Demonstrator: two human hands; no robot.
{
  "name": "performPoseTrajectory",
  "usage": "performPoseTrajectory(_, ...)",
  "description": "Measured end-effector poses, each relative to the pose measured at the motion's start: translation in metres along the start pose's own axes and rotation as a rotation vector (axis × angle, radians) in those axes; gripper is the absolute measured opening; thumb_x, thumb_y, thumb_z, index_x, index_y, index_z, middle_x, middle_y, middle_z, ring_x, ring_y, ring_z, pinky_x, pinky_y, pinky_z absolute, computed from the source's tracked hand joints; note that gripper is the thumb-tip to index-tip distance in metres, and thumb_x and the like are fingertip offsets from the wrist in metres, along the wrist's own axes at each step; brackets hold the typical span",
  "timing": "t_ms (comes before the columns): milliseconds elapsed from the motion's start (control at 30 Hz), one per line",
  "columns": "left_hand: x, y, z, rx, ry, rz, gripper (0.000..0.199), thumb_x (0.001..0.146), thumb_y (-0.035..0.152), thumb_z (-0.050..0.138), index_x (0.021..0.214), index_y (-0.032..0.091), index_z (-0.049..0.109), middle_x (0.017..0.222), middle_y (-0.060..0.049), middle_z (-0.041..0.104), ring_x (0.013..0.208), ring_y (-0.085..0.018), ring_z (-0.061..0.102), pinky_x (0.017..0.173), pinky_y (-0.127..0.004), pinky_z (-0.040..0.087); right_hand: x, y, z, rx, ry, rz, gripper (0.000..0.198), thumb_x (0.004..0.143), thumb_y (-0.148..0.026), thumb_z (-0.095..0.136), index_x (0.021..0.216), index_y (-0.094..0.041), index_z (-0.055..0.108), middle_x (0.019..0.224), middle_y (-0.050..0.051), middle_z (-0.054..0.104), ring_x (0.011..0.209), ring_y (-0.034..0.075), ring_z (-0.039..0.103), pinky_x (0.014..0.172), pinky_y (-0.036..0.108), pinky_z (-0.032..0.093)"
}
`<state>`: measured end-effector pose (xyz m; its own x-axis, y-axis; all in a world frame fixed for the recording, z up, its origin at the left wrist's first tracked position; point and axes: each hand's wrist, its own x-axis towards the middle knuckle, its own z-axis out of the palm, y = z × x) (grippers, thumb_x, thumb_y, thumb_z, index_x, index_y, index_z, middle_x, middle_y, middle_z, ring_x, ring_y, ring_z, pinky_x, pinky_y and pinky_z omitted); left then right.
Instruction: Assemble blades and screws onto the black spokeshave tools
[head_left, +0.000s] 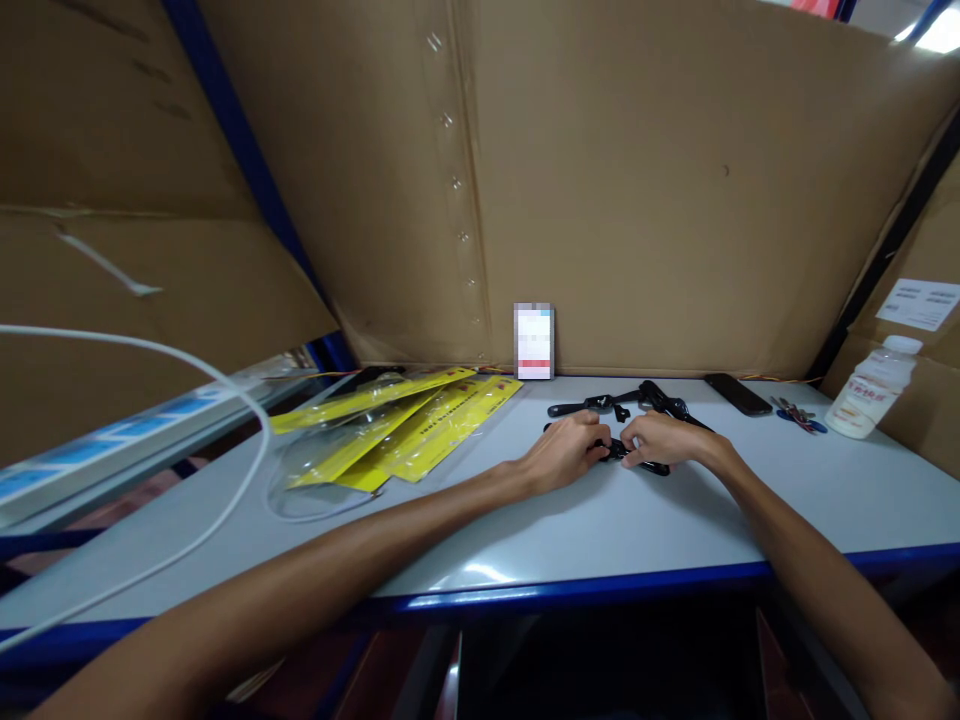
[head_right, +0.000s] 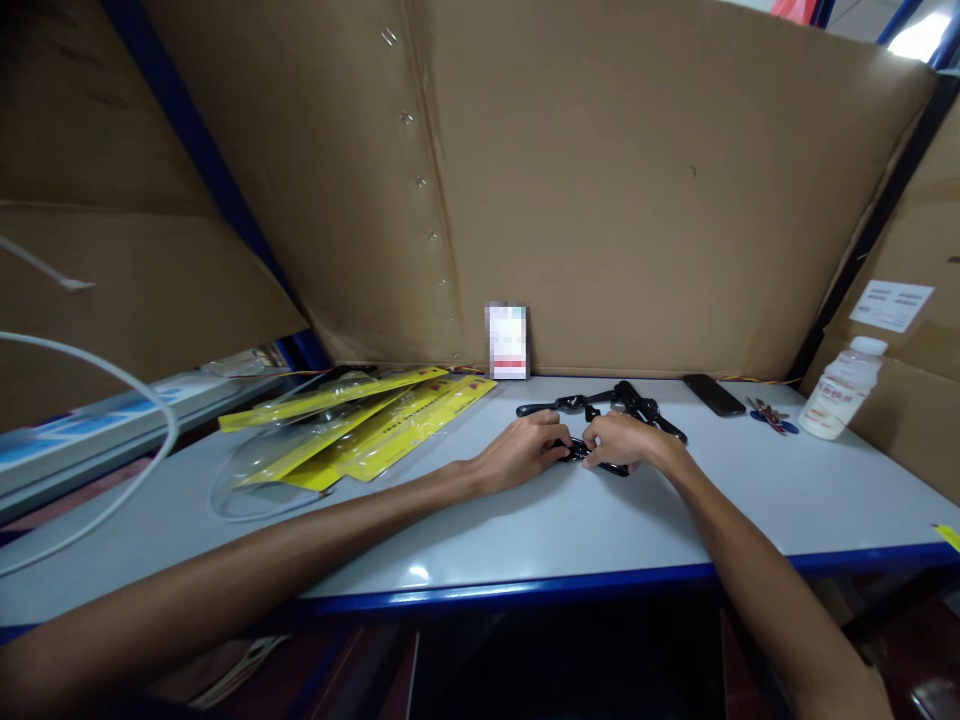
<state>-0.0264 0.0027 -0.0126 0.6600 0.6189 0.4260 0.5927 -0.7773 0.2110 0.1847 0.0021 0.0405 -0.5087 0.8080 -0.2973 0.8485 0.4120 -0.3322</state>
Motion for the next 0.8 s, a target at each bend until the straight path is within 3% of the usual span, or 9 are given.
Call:
performPoseTrajectory(233, -0.004, 0.007, -0.005, 0.001, -0.042, 0.104, 0.021, 0.099, 0.022, 0.053, 0.086, 0.017, 0.069, 0.087, -0.007, 0.068, 0.083, -0.020, 0.064, 0.074, -0.031, 0.049, 0.000, 0.000, 0.001, -0.012, -0.003, 0.010, 0.019, 0.084, -0.034, 0.066, 0.078, -0.018, 0.058, 0.058, -0.005, 0.044, 0.053, 0.012, 0.052, 0.052, 0.024, 0.048)
performPoseTrajectory(333, -0.005, 0.007, -0.005, -0.013, -0.035, 0.078, 0.018, 0.096, 0.016, 0.051, 0.102, 0.017, 0.068, 0.091, -0.006, 0.068, 0.083, -0.019, 0.063, 0.073, -0.031, 0.050, 0.001, 0.000, 0.001, -0.005, -0.001, 0.007, 0.018, 0.084, -0.033, 0.066, 0.078, -0.019, 0.059, 0.060, -0.004, 0.045, 0.054, 0.013, 0.053, 0.047, 0.023, 0.045)
performPoseTrajectory(433, -0.006, 0.005, -0.005, -0.025, -0.034, 0.030, 0.028, 0.092, 0.010, 0.051, 0.115, 0.017, 0.065, 0.091, -0.006, 0.067, 0.083, -0.020, 0.062, 0.072, -0.032, 0.051, 0.000, -0.001, 0.000, -0.010, -0.004, 0.018, 0.016, 0.084, -0.031, 0.067, 0.078, -0.018, 0.060, 0.060, -0.004, 0.046, 0.054, 0.013, 0.053, 0.045, 0.022, 0.044)
performPoseTrajectory(533, -0.005, 0.002, -0.004, -0.040, -0.010, 0.076, 0.027, 0.092, 0.008, 0.049, 0.108, 0.018, 0.068, 0.099, -0.008, 0.066, 0.095, -0.022, 0.061, 0.078, -0.035, 0.052, 0.000, 0.000, 0.000, -0.012, -0.001, 0.021, 0.016, 0.085, -0.032, 0.067, 0.081, -0.018, 0.062, 0.062, -0.003, 0.048, 0.054, 0.012, 0.052, 0.045, 0.022, 0.045)
performPoseTrajectory(700, -0.005, -0.001, -0.003, -0.044, 0.002, 0.110, 0.024, 0.080, 0.002, 0.052, 0.079, 0.018, 0.071, 0.110, -0.009, 0.061, 0.103, -0.023, 0.058, 0.083, -0.037, 0.054, 0.002, 0.003, 0.001, 0.005, 0.001, -0.001, 0.020, 0.085, -0.037, 0.067, 0.080, -0.018, 0.062, 0.065, -0.002, 0.050, 0.058, 0.013, 0.055, 0.045, 0.021, 0.044)
performPoseTrajectory(800, -0.006, -0.004, -0.003, -0.015, 0.056, 0.050, 0.024, 0.082, 0.005, 0.052, 0.083, 0.018, 0.072, 0.112, -0.010, 0.059, 0.105, -0.025, 0.056, 0.085, -0.040, 0.054, 0.001, 0.003, 0.001, -0.002, -0.004, 0.001, 0.021, 0.086, -0.037, 0.067, 0.079, -0.018, 0.061, 0.067, -0.001, 0.050, 0.058, 0.013, 0.054, 0.044, 0.020, 0.044)
